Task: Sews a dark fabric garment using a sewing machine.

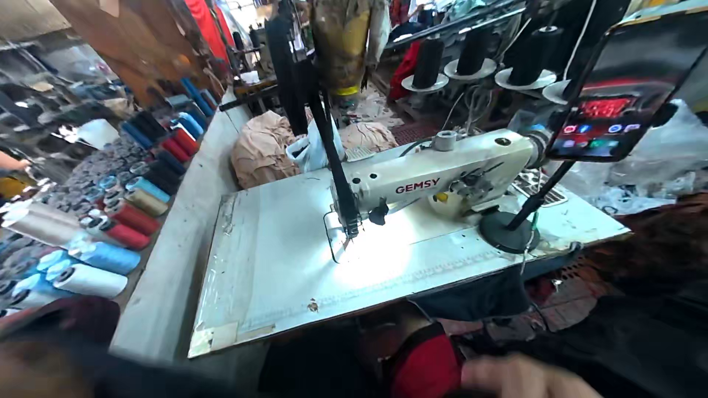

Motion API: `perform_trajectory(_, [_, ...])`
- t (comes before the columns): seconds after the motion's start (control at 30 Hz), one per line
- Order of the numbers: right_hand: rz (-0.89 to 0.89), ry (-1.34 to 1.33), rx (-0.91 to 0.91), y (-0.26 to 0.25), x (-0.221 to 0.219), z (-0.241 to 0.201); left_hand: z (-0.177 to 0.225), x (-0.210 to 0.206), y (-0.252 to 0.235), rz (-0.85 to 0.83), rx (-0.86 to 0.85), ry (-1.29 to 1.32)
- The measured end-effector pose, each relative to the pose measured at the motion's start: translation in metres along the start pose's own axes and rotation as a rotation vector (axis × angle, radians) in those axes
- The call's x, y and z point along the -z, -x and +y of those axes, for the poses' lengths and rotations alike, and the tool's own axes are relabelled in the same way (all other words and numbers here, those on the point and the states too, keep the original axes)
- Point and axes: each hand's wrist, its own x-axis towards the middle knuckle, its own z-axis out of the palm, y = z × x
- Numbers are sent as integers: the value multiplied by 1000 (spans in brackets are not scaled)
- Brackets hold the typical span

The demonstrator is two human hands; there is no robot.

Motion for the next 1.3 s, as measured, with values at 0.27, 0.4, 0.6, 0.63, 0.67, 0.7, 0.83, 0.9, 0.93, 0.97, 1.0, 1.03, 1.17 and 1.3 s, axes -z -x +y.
perform_trajectory(0.27, [520,1149,-634,2,136,121,-31,-222,85,-621,-98,-151])
perform_trajectory(0.4, [363,1233,-510,-8,93,155,13,-245,100,-445,-183,-68])
perform_trajectory(0.6, [78,1246,-756,-29,57,210,105,-273,168,-710,-533,200])
perform_trajectory(0.63, [85,1277,-794,-28,60,212,110,-278,175,-844,-520,141])
perform_trajectory(0.67, [118,1310,-803,-26,67,211,114,-280,177,-969,-483,82])
perform_trajectory(0.7, [160,1341,-800,-23,75,209,116,-281,177,-1039,-446,63])
perform_trajectory(0.83, [261,1398,-822,-9,112,202,113,-272,185,-1057,-457,115])
perform_trajectory(0.9, [258,1424,-847,-9,118,200,113,-269,189,-1038,-495,50])
perform_trajectory(0.93, [236,1435,-893,-13,116,199,113,-269,188,-1041,-495,38])
perform_trajectory(0.97, [206,1436,-964,-19,112,196,113,-271,187,-1055,-486,32])
perform_trajectory(1.0, [173,1421,-1039,-28,106,192,113,-273,185,-1071,-476,34])
perform_trajectory(1.03, [139,1396,-1096,-38,98,188,113,-275,183,-1083,-470,42])
perform_trajectory(1.17, [-3,1275,-943,-59,45,186,109,-280,179,-1080,-478,63])
perform_trajectory(1.3, [-127,1292,-806,-56,9,225,99,-283,179,-1039,-544,103])
